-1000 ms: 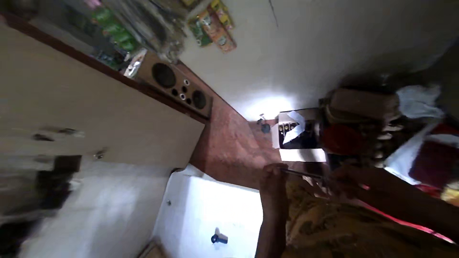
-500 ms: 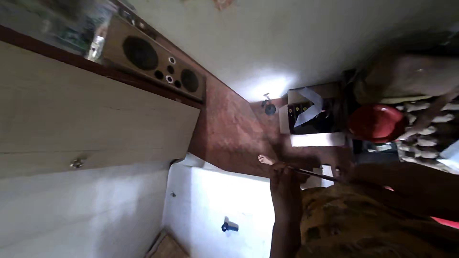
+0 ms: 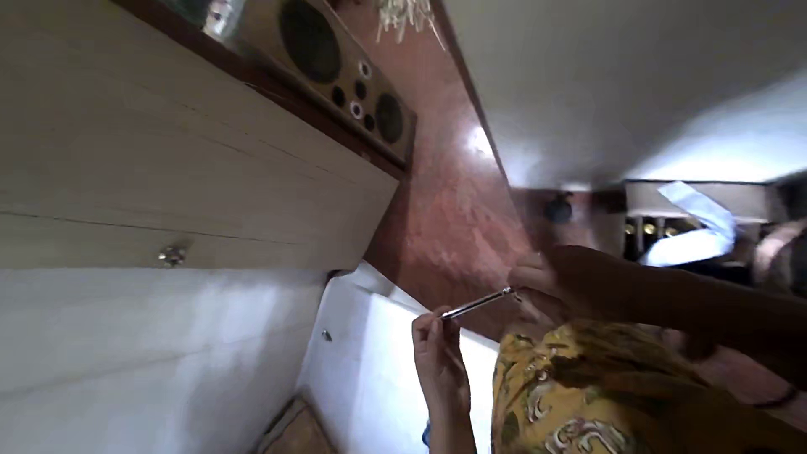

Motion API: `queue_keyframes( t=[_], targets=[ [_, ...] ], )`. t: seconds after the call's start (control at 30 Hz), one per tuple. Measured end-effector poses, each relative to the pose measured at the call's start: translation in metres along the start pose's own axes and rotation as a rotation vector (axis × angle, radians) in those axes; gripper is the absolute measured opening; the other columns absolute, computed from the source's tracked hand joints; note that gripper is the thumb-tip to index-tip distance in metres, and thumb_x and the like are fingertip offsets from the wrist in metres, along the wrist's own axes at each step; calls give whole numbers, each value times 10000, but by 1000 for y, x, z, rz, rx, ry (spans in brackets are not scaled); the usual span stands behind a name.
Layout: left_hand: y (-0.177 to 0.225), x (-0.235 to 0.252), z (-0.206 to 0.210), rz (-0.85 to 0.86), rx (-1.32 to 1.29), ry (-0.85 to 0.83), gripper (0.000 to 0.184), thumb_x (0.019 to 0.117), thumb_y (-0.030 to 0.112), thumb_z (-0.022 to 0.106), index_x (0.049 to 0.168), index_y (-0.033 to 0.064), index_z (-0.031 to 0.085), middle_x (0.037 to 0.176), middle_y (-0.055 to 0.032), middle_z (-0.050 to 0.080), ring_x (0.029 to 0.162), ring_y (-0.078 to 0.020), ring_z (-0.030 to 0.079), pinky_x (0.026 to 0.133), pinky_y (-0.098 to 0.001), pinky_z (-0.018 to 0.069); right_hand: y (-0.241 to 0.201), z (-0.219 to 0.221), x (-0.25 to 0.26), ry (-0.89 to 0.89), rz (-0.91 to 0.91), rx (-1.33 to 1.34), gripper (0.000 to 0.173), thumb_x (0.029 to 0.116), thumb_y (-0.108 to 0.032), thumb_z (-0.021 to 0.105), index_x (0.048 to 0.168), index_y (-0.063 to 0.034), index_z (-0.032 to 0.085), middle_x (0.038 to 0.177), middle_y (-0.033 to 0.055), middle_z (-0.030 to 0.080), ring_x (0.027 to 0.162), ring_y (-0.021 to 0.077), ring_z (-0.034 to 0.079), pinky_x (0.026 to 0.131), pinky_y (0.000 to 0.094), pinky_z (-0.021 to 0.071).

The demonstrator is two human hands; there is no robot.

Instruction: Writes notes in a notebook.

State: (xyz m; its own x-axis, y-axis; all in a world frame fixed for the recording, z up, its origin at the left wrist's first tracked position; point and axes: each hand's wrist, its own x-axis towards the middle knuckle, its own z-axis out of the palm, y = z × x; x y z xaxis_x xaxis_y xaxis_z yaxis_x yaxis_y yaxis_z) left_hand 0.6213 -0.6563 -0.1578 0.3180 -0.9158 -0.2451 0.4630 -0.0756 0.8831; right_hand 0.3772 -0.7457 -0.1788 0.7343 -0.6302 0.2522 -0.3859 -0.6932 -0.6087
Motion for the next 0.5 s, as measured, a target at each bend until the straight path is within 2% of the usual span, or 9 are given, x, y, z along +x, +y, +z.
queue_keyframes(
  t=[0.07,0.13,0.17,0.23,0.27,0.33,0.37,0.43,0.5],
  targets=[
    [16,30,-7,75,79,46,70,1015,152,594,1066,136,639,1036,-18,725,831,-79,693,784,-232,581,19,-3,40,112,-43,-16,253,1066,-227,473,1051,-53,656,820,125,670,670,290,684,560,449,565],
    [26,60,-11,69,164,54,360,1024,218,555,1351,124,437,1209,1,662,879,-67,671,809,-242,563,31,-23,72,59,100,72,277,1076,-200,466,1134,-8,657,909,165,700,781,306,711,697,480,590],
    [28,76,-11,64,180,71,461,1025,242,541,1431,102,374,1250,-13,633,886,-79,666,806,-259,565,36,-34,89,38,195,186,280,1079,-169,471,1189,23,642,955,172,705,816,280,703,759,454,584],
    [23,109,-11,78,246,88,460,1045,189,475,1460,29,358,1276,-60,608,886,-83,663,782,-259,566,47,-52,125,96,347,545,274,1097,-166,442,1224,17,602,954,85,701,766,121,662,725,283,564],
    [15,127,-14,83,328,63,438,1050,151,465,1443,-23,378,1282,-95,606,900,-87,665,797,-263,567,54,-57,145,145,403,794,247,1098,-178,422,1204,-26,586,940,29,700,744,70,664,690,226,563],
    [-11,168,-33,62,637,-67,416,1034,114,536,1386,-100,474,1282,-190,633,981,-151,685,876,-316,571,63,-68,192,230,485,1227,216,1100,-198,385,1160,-96,565,930,-6,681,731,64,654,656,205,557],
    [-29,192,-50,1,828,-172,426,1019,146,584,1377,-78,527,1297,-211,641,1053,-216,685,934,-372,560,68,-74,218,271,519,1346,213,1106,-206,375,1143,-113,564,927,-15,675,717,55,644,643,194,552],
    [-70,229,-95,-251,1158,-354,462,1029,255,610,1414,5,557,1386,-218,605,1235,-329,626,1073,-481,490,79,-84,269,323,580,1413,223,1118,-202,374,1146,-104,572,932,-16,664,709,44,622,645,182,531],
    [-114,242,-155,-466,1247,-288,442,1039,261,602,1401,8,582,1421,-244,575,1330,-387,551,1143,-527,409,89,-95,321,357,614,1375,241,1117,-201,395,1138,-83,604,912,-7,647,702,52,605,648,188,518]
  ],
)
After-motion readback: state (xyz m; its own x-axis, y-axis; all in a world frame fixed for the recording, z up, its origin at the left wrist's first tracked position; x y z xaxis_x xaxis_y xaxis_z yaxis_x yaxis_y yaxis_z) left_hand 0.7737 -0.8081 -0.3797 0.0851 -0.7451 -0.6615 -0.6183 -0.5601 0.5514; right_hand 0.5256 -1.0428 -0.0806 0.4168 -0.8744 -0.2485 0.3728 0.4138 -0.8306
